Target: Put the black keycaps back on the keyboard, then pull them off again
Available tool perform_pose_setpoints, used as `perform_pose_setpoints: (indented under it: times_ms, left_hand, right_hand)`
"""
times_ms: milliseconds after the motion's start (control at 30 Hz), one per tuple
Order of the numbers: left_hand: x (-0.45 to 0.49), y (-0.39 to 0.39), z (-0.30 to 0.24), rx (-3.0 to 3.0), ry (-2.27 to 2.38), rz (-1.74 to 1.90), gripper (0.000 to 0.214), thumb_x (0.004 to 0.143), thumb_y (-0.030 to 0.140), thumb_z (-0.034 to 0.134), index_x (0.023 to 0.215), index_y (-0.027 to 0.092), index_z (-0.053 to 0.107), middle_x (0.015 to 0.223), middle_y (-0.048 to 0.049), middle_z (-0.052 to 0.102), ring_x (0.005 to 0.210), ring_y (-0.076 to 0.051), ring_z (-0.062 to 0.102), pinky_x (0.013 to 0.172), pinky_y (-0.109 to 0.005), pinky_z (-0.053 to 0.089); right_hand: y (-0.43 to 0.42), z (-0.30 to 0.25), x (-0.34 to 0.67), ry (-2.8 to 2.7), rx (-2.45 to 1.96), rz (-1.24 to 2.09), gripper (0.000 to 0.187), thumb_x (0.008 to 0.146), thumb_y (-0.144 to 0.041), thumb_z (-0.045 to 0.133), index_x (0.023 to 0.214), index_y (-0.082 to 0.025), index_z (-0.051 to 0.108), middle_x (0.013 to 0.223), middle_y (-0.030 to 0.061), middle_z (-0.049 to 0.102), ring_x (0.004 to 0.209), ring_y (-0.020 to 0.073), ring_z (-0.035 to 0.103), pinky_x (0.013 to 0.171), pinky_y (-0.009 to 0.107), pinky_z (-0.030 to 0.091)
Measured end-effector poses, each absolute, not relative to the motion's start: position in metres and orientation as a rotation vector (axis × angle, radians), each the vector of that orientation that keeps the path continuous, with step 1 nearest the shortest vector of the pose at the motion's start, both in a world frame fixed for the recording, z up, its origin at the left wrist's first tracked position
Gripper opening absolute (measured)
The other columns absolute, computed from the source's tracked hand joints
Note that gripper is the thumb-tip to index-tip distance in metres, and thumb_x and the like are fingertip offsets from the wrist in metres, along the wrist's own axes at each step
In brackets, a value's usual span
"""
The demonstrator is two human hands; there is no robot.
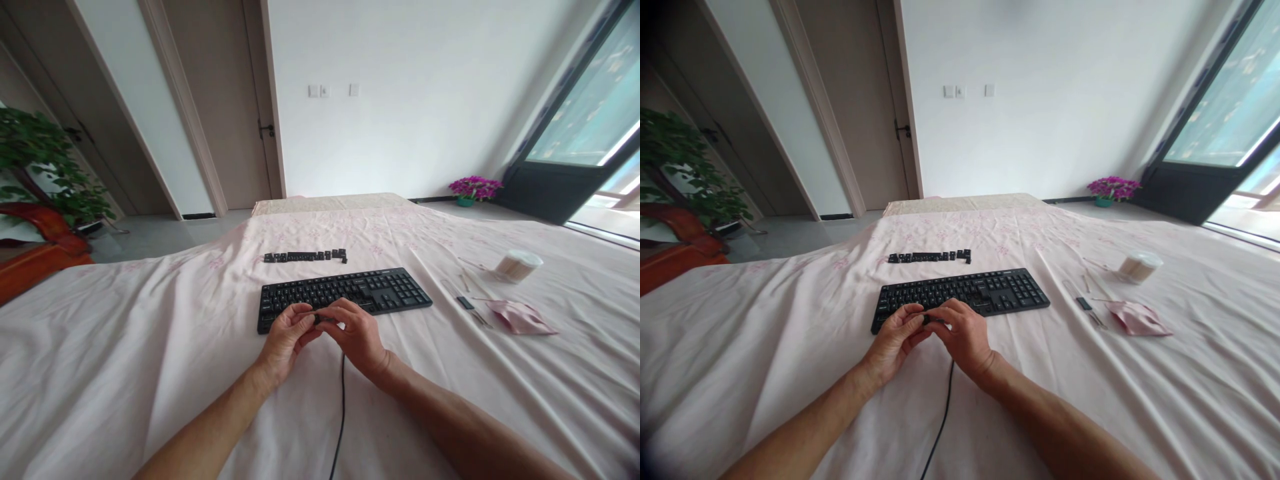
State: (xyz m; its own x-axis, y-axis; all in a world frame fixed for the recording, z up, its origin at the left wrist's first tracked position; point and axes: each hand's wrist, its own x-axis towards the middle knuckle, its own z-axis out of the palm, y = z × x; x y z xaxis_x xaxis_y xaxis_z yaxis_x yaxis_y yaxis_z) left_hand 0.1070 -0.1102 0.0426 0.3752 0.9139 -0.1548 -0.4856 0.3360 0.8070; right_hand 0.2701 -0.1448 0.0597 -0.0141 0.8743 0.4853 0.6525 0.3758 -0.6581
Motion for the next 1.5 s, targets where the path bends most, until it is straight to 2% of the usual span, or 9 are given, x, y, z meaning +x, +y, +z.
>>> perform_pose_setpoints:
  times_ms: [200, 400, 767, 1500]
  left_hand:
    - [0.1076, -0.1099, 0.0404, 0.658, 0.613, 0.95, 0.041, 0.072, 0.023, 0.076, 0.105, 0.018, 0.052, 0.089, -0.0018, 0.069, 0.079, -0.012, 0.069, 0.086, -0.031, 0.054]
    - [0.1077, -0.1099, 0.041, 0.636, 0.59, 0.948, 0.042, 0.074, 0.022, 0.075, 0.109, 0.018, 0.051, 0.089, -0.0016, 0.067, 0.077, -0.011, 0.068, 0.084, -0.029, 0.054]
    - [0.1058, -0.1109, 0.0443, 0.678, 0.6, 0.934, 0.048, 0.072, 0.02, 0.076, 0.112, 0.016, 0.05, 0.087, -0.0031, 0.067, 0.077, -0.011, 0.067, 0.082, -0.028, 0.054]
    - [0.1049, -0.1102, 0.0436, 0.672, 0.622, 0.922, 0.048, 0.068, 0.021, 0.079, 0.109, 0.016, 0.053, 0.084, -0.0029, 0.069, 0.074, -0.013, 0.068, 0.08, -0.029, 0.054]
  right_hand:
    - [-0.146, 0.0605, 0.2675, -1.732, -1.33, 0.288, 0.021, 0.083, -0.032, 0.065, 0.102, -0.032, 0.072, 0.091, 0.0032, 0.064, 0.083, 0.0178, 0.059, 0.074, 0.028, 0.044]
    - [-0.1477, 0.0625, 0.267, -1.766, -1.313, 0.242, 0.022, 0.085, -0.032, 0.062, 0.105, -0.03, 0.071, 0.092, 0.0042, 0.064, 0.081, 0.0166, 0.059, 0.071, 0.027, 0.046]
    - [-0.1484, 0.0646, 0.2705, -1.908, -1.255, 0.004, 0.02, 0.089, -0.028, 0.058, 0.104, -0.027, 0.071, 0.089, 0.0029, 0.063, 0.081, 0.0136, 0.059, 0.075, 0.025, 0.047]
    - [-0.1482, 0.0592, 0.2683, -1.808, -1.263, 0.131, 0.016, 0.084, -0.026, 0.065, 0.098, -0.029, 0.072, 0.084, 0.0002, 0.062, 0.076, 0.0114, 0.059, 0.069, 0.022, 0.047]
